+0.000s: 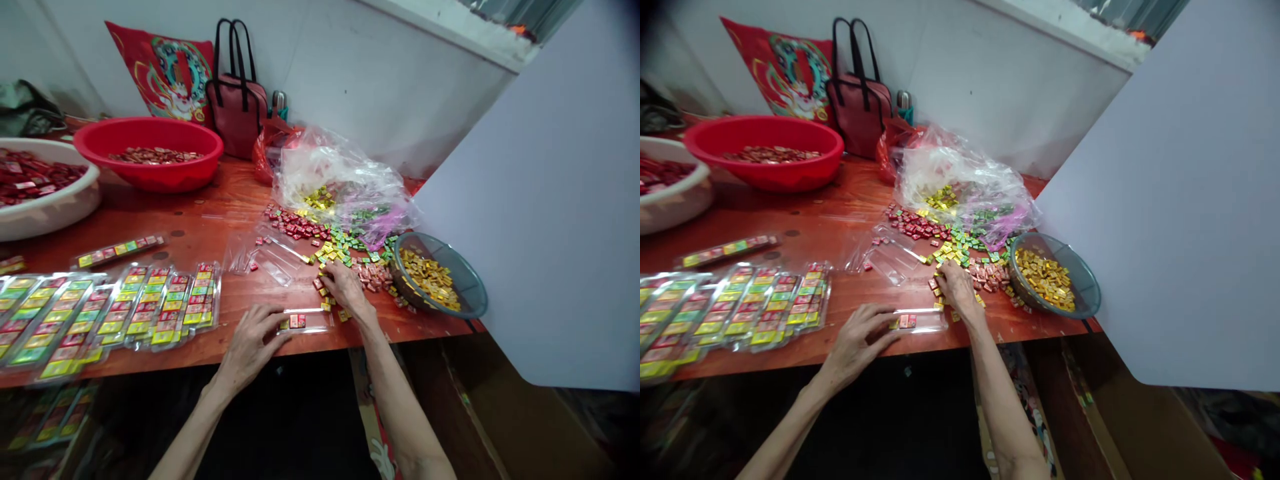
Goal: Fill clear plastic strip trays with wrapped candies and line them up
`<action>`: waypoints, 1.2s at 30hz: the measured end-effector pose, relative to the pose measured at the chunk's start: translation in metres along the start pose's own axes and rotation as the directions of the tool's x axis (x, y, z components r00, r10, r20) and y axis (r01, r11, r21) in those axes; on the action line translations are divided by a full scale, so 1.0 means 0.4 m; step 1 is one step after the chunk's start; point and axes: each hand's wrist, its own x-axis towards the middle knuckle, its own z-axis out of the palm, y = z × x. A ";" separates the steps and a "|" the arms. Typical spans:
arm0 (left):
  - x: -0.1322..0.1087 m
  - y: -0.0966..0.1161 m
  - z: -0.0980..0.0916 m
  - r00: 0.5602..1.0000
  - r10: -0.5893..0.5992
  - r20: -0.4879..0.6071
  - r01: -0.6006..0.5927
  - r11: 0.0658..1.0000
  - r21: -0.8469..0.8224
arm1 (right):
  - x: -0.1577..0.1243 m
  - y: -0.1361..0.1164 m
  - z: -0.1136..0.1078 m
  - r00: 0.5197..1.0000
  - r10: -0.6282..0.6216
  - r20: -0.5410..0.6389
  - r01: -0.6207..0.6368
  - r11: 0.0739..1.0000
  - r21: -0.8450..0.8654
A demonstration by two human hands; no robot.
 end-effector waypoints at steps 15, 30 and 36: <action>-0.002 -0.002 0.001 1.000 -0.006 0.023 0.006 1.000 0.020 | -0.106 -0.025 -0.074 0.974 0.081 -0.212 -0.011 0.949 0.315; 0.002 0.003 -0.004 1.000 0.007 0.017 -0.007 1.000 -0.001 | -0.348 -0.020 -0.015 0.907 0.226 -0.356 -0.008 0.854 0.520; 0.004 0.009 -0.006 1.000 -0.013 0.016 0.013 1.000 0.004 | -0.327 0.120 0.056 0.680 0.280 -0.678 -0.060 0.943 0.328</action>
